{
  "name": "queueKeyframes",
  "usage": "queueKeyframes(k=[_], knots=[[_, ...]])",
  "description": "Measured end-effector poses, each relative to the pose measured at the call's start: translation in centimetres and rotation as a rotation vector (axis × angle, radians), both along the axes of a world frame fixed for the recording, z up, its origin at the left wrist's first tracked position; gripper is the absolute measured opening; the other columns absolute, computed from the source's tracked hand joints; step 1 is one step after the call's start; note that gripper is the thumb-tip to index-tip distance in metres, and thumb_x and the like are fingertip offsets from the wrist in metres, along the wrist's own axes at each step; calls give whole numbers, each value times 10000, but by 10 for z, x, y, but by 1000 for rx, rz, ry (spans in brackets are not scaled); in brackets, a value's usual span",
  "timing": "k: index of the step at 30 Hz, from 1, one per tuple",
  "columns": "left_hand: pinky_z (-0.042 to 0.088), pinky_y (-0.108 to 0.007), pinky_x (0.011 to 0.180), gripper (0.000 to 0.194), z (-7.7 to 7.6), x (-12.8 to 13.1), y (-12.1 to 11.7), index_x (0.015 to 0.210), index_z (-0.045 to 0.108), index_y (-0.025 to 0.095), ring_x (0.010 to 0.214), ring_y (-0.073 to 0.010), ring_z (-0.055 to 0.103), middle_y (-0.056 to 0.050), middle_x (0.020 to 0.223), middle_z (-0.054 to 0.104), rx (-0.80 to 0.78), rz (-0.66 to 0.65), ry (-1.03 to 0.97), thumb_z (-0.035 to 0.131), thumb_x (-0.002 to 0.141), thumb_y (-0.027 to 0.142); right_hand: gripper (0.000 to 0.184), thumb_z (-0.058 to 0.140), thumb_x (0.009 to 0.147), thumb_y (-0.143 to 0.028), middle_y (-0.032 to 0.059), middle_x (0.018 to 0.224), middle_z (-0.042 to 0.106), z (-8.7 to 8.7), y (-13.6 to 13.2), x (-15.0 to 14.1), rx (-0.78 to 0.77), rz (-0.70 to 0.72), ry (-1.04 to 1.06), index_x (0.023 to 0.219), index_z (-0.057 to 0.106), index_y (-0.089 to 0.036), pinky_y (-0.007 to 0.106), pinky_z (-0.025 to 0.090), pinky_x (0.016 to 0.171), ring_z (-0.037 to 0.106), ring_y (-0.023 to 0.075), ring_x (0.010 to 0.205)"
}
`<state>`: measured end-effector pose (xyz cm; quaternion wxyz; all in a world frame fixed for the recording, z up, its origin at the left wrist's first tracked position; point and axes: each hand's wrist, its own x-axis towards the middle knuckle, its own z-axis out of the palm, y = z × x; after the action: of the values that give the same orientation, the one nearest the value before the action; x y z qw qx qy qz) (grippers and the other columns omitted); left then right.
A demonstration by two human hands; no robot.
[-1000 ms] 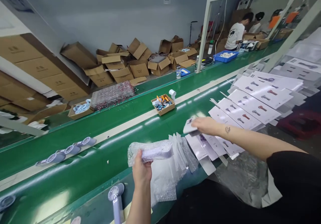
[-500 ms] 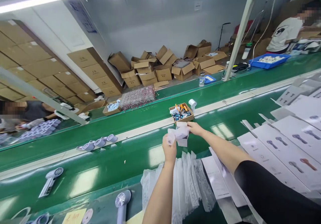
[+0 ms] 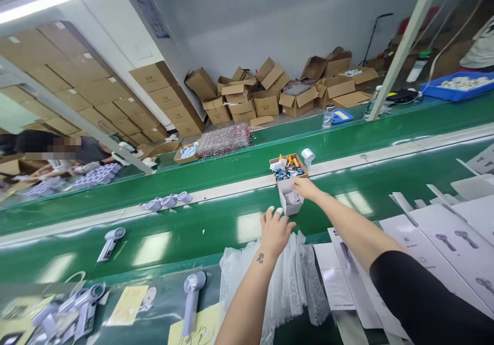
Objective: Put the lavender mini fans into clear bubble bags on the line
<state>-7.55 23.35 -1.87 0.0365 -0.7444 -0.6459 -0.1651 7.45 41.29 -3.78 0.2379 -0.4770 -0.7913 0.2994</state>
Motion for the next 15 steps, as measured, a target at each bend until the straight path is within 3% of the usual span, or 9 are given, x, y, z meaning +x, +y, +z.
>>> queueKeyframes(k=[2,4,5,7,9,11,13,15], knots=[[335,-423,916,277,-14,-44,-32,908,672,250,1103,-271,472,-70,995,652,0,196,-68,458,875,422,95,570,761,-177,50,743,637,2,8,4,-26,-26,-17,667,578,-163,290,424,757,564,189,767],[363,-377,901,335,-27,-101,-75,915,667,197,996,-236,539,-96,962,659,-29,445,-104,394,897,392,17,582,743,-151,60,773,651,4,14,7,-60,-67,-26,740,597,-159,296,441,754,583,195,771],[366,-378,908,359,-34,-132,-100,967,649,159,999,-243,543,-121,984,651,-55,615,-93,378,896,384,74,572,748,-142,67,805,659,5,15,9,-76,-93,-24,816,600,-154,295,450,749,592,193,774],[374,-434,893,427,-48,-186,-152,1085,591,106,1067,-312,517,-187,1069,606,-200,1027,-49,405,860,418,230,537,775,-141,94,911,663,11,16,10,-97,-142,-16,1003,563,-139,304,465,755,605,192,809],[383,-489,858,562,-61,-224,-199,1122,554,84,1128,-399,470,-246,1157,545,-479,1262,-110,511,760,512,355,527,785,-159,135,1039,635,19,14,7,-76,-237,2,1137,492,-122,341,466,797,601,213,898],[401,-485,829,587,-76,-246,-233,1057,584,117,1100,-419,497,-233,1138,564,-690,1273,-227,617,645,534,409,546,769,-171,160,1119,602,33,2,-1,7,-392,63,1167,475,-114,385,447,857,578,242,990],[423,-428,804,443,-88,-257,-252,928,617,157,1018,-370,566,-175,1026,627,-739,1177,-321,640,627,482,358,559,756,-177,137,1084,619,49,-23,-14,79,-472,180,1109,522,-131,391,443,874,583,237,984],[435,-374,759,318,-94,-261,-259,840,610,171,938,-318,605,-135,915,653,-696,1101,-376,582,686,448,243,561,771,-215,90,958,655,65,-64,-29,7,-348,328,1005,572,-152,359,474,817,613,195,864]])
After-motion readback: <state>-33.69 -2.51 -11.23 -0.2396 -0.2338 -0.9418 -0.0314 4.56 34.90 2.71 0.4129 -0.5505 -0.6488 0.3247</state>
